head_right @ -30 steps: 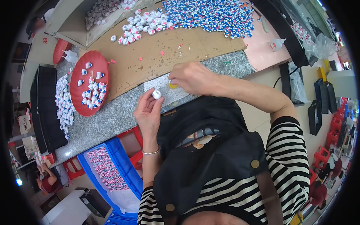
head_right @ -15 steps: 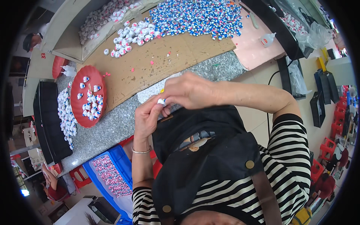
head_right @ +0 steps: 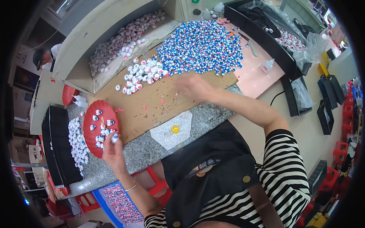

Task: The person assembles small figurines by applying glue and joining parts together by hand, placing the assembled figurines onto a red tray. The person also transfers components between storage containers and the table using trays.

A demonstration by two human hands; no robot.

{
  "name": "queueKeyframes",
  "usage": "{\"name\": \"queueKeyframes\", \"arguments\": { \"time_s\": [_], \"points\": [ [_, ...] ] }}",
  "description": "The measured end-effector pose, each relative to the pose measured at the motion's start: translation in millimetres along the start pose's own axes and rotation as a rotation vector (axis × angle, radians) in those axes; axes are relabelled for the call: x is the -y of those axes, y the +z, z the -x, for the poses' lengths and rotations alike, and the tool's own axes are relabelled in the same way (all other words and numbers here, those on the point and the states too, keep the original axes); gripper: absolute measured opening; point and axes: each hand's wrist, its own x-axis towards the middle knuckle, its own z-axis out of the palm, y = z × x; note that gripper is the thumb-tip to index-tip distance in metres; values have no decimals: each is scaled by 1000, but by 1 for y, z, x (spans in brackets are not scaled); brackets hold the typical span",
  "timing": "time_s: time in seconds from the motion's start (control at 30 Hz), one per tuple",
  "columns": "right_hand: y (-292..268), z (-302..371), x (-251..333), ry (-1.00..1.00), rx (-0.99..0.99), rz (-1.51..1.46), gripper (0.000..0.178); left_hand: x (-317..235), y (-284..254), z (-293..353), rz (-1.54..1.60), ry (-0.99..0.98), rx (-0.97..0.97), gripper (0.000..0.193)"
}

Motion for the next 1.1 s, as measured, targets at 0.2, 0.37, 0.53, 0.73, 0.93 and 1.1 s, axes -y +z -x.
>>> {"name": "queueKeyframes", "arguments": {
  "time_s": [0.2,0.37,0.53,0.73,0.93,1.1],
  "points": [
    [17,-54,-39,-85,41,250,11,-13,4,-23,-703,374,-178,40],
    [28,-58,-46,-141,153,519,8,-37,126,-58,-323,292,216,17],
    [7,-26,-20,-160,57,344,14,-6,203,-106,-527,599,264,15],
    [-32,32,2,-21,233,151,12,7,229,-115,-701,605,391,13],
    [-27,35,7,9,174,7,17,17,177,-93,431,-254,442,30],
    [-26,39,-2,58,202,29,12,14,141,-37,785,-361,344,30]
  ]
}}
